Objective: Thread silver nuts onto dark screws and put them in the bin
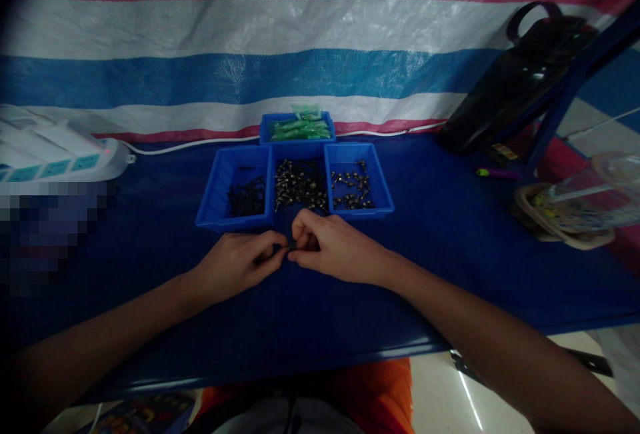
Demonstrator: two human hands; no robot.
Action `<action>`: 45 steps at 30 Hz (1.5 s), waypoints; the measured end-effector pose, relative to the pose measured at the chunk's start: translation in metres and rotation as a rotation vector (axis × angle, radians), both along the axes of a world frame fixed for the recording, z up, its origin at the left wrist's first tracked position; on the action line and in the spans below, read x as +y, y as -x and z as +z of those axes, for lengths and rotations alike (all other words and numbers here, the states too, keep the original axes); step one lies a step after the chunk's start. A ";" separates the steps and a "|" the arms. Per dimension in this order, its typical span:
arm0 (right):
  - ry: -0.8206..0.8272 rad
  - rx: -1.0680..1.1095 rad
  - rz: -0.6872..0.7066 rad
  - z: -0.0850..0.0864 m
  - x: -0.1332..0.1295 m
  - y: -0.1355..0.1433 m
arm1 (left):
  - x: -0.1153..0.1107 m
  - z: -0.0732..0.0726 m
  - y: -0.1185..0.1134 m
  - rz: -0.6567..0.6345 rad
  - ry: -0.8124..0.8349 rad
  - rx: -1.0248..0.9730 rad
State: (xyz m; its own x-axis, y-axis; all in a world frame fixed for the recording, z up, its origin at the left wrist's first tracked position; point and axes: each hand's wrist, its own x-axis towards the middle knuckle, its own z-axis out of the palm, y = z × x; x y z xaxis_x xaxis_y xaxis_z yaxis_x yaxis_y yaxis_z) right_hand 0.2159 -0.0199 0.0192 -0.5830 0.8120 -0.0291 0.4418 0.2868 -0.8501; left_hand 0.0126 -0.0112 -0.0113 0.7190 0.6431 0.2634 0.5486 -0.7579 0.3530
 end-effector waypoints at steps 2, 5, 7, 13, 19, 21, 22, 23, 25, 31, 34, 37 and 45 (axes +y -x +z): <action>-0.020 -0.019 -0.009 -0.001 0.001 -0.001 | 0.000 0.000 0.000 0.003 0.007 -0.007; -0.062 -0.052 0.035 -0.002 0.001 0.000 | 0.000 -0.001 0.000 0.004 0.020 -0.001; -0.080 -0.049 0.067 -0.001 0.000 0.001 | 0.000 -0.001 0.000 0.005 0.024 0.003; -0.079 -0.010 0.100 0.001 -0.003 0.002 | 0.001 0.000 0.001 -0.010 0.039 0.018; -0.181 -0.063 0.077 0.001 -0.004 0.002 | -0.002 0.001 0.000 -0.043 -0.029 0.064; -0.218 -0.124 0.053 0.002 -0.004 0.002 | -0.002 0.000 0.000 -0.036 -0.047 0.056; -0.229 -0.159 0.042 0.003 -0.003 0.002 | -0.002 0.001 0.000 -0.024 -0.047 0.048; -0.237 -0.194 0.033 0.004 -0.003 0.001 | -0.002 0.001 0.000 -0.013 -0.046 0.041; -0.248 -0.255 0.022 0.006 -0.002 0.000 | -0.001 0.001 0.000 0.005 -0.050 0.025; -0.237 -0.314 0.072 0.002 0.001 -0.002 | -0.002 0.005 0.001 -0.080 -0.074 0.028; -0.220 -0.313 0.160 0.000 0.001 -0.002 | -0.004 0.004 0.002 -0.156 -0.127 0.059; -0.222 -0.303 0.198 -0.001 0.001 -0.001 | -0.005 0.003 0.003 -0.225 -0.154 0.076; -0.262 -0.311 0.082 -0.002 0.000 -0.001 | -0.003 0.005 0.001 -0.070 -0.088 -0.008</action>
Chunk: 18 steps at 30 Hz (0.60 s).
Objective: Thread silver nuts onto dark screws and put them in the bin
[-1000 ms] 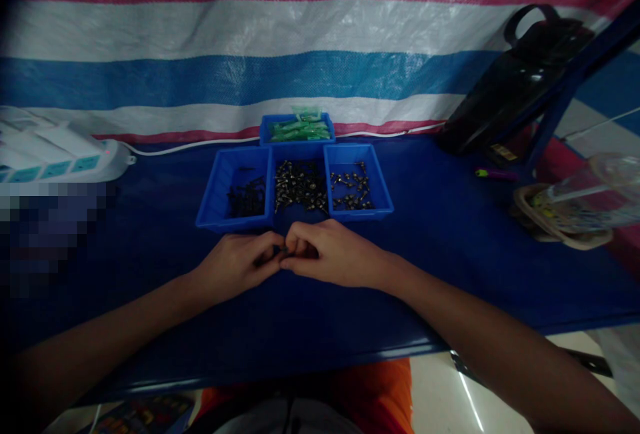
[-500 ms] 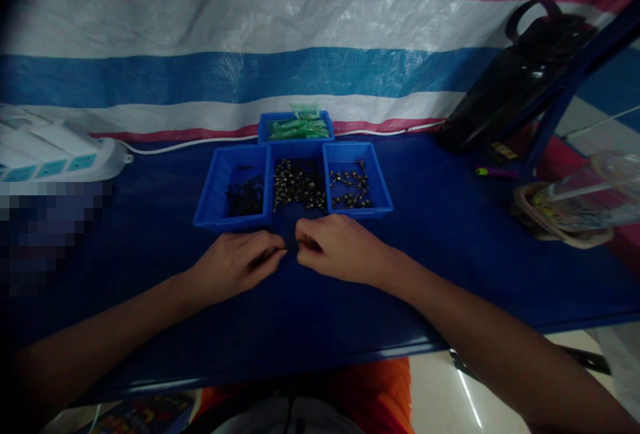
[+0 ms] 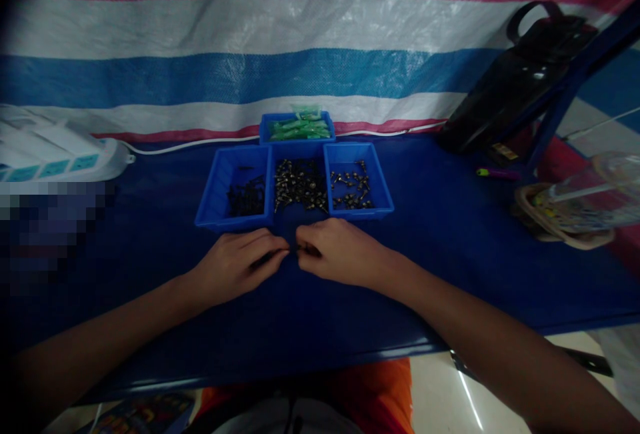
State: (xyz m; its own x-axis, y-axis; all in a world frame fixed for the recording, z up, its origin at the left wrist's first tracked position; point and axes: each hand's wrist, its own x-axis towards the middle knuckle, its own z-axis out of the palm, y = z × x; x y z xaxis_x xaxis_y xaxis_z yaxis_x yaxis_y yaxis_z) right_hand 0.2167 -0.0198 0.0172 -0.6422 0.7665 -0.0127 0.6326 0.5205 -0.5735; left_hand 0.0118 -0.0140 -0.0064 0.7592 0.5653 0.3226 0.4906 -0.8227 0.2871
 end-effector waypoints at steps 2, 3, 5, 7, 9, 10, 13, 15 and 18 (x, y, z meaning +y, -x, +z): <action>-0.013 0.003 -0.062 0.000 0.001 -0.001 | 0.001 0.000 -0.001 0.043 0.042 -0.024; -0.021 0.008 -0.087 0.000 0.001 -0.001 | 0.001 0.000 -0.001 0.060 0.057 -0.036; -0.027 0.032 -0.116 0.001 0.002 -0.001 | 0.002 -0.001 -0.002 0.095 0.077 -0.050; -0.017 0.075 -0.112 0.003 0.001 -0.001 | 0.002 -0.002 -0.002 0.122 0.087 -0.042; 0.004 0.127 -0.079 0.005 0.000 0.000 | 0.002 -0.002 -0.002 0.131 0.101 -0.028; 0.018 0.151 -0.057 0.005 -0.001 0.001 | 0.002 -0.002 -0.002 0.129 0.109 -0.025; 0.056 0.196 0.001 0.005 -0.004 0.003 | 0.002 -0.001 -0.002 0.113 0.132 -0.020; 0.059 0.196 0.013 0.003 -0.005 0.004 | 0.003 -0.001 -0.002 0.096 0.138 -0.017; 0.024 0.150 -0.002 0.001 -0.006 0.005 | 0.003 -0.002 -0.002 0.073 0.142 -0.010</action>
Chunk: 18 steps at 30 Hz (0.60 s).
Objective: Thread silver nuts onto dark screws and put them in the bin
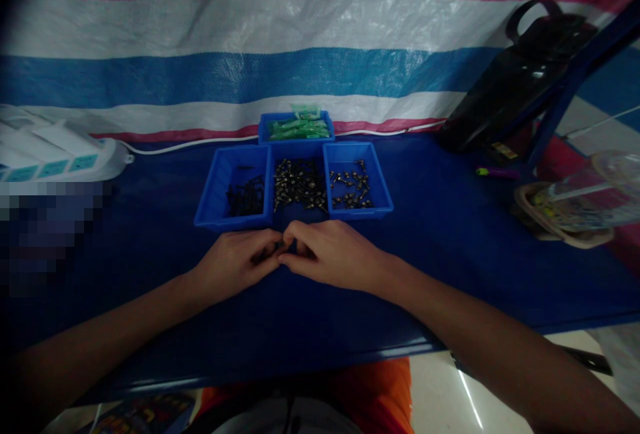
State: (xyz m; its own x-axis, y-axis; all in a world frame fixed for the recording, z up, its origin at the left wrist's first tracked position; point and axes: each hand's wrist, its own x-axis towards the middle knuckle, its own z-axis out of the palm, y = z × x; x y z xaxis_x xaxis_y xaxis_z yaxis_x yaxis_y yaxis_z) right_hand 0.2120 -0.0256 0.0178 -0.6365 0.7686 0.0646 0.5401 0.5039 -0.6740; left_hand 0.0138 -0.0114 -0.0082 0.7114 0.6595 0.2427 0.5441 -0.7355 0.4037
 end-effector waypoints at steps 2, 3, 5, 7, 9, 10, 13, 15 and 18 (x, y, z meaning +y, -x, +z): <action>-0.035 -0.035 -0.017 -0.001 0.000 0.000 | -0.001 0.000 0.000 -0.019 -0.017 0.010; -0.052 -0.044 -0.022 0.000 -0.001 -0.001 | -0.002 0.001 0.000 -0.029 -0.037 0.014; -0.081 -0.046 -0.020 0.000 -0.001 -0.001 | -0.003 0.002 -0.001 -0.046 -0.089 0.020; -0.101 -0.044 -0.006 0.000 -0.002 -0.002 | -0.004 0.002 -0.001 -0.055 -0.126 0.022; -0.122 -0.056 0.006 0.000 -0.002 -0.002 | -0.004 0.002 -0.001 -0.065 -0.129 0.026; -0.134 -0.067 0.012 0.000 -0.002 -0.002 | -0.004 0.001 0.000 -0.070 -0.123 0.028; -0.165 -0.095 0.017 0.000 -0.002 -0.001 | -0.003 0.000 0.000 -0.069 -0.114 0.035; -0.183 -0.103 0.006 0.000 -0.002 -0.002 | -0.003 0.000 0.000 -0.061 -0.112 0.033; -0.205 -0.118 -0.013 0.000 -0.002 -0.002 | -0.003 0.001 0.000 -0.063 -0.075 0.032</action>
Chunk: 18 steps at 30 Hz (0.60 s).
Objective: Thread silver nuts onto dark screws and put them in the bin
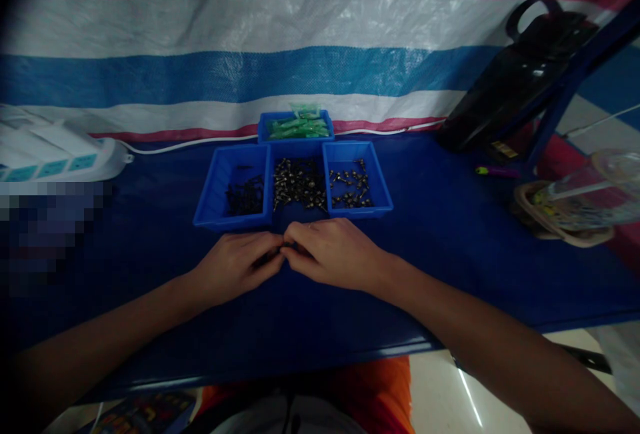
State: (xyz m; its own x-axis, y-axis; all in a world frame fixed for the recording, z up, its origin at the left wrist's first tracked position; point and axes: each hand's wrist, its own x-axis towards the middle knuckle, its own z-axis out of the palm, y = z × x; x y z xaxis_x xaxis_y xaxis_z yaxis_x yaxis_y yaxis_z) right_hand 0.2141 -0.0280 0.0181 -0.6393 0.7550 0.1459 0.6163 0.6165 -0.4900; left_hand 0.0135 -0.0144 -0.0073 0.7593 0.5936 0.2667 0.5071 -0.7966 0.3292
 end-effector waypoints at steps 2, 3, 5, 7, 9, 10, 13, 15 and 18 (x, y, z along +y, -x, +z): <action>-0.011 -0.013 -0.004 0.000 0.000 0.000 | 0.000 0.001 0.000 -0.005 0.024 0.008; -0.016 -0.020 -0.002 0.001 0.000 0.000 | 0.001 0.000 0.000 -0.005 0.032 0.011; -0.036 -0.044 0.001 0.001 0.000 -0.001 | 0.002 -0.001 0.001 0.001 0.040 0.010; -0.064 -0.091 -0.006 0.002 0.001 -0.001 | 0.002 -0.002 0.001 0.021 0.044 -0.001; -0.090 -0.147 -0.022 0.003 0.002 -0.002 | 0.003 -0.004 0.001 0.047 0.036 -0.020; -0.096 -0.174 -0.030 0.003 0.003 -0.003 | 0.004 -0.005 0.001 0.058 0.027 -0.030; -0.077 -0.229 -0.041 0.003 0.005 -0.004 | 0.003 -0.005 0.001 0.073 -0.025 -0.048; -0.042 -0.242 -0.031 0.001 0.005 -0.003 | 0.002 -0.005 0.000 0.064 -0.087 -0.030; 0.005 -0.236 0.016 -0.002 0.005 -0.002 | -0.001 -0.003 0.000 -0.001 -0.208 0.014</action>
